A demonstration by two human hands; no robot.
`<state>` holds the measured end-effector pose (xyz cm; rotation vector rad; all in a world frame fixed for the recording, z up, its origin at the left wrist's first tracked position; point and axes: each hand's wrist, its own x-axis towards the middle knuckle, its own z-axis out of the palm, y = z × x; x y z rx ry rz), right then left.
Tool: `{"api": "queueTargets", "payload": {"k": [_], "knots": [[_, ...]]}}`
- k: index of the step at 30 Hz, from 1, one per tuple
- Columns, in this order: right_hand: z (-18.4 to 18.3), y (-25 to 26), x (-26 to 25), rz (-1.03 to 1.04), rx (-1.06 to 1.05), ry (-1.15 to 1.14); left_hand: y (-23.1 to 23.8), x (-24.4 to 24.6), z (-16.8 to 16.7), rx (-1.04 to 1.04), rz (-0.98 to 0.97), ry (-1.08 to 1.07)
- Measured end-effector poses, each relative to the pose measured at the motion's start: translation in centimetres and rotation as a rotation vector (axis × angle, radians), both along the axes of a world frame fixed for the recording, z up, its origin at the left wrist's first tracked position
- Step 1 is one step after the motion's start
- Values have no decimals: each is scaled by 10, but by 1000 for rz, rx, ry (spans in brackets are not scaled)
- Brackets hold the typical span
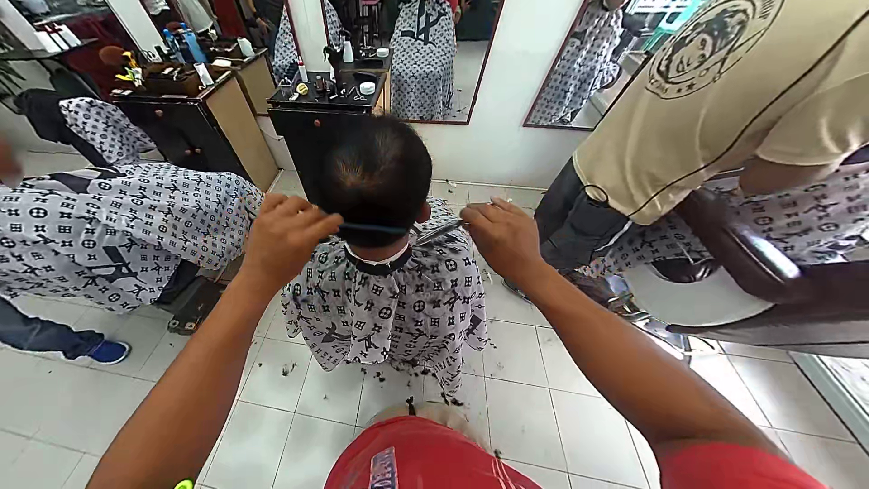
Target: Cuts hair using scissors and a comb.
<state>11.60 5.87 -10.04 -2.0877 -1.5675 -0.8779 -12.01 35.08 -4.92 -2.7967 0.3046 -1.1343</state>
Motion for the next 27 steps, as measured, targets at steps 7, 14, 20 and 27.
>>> {"api": "queueTargets", "payload": {"k": [7, 14, 20, 27], "knots": [[-3, -37, -2, -281, 38, 157, 16, -16, -31, 149, -46, 121], [-10, -21, -47, -389, 177, 187, 40, -4, -29, -50, -87, -39], [-5, 13, -82, -643, 88, -28, 71, -8, -57, 19, -413, 121], [-7, 73, -122, -601, 65, -130, 100, -11, 7, -146, -457, 25]]}}
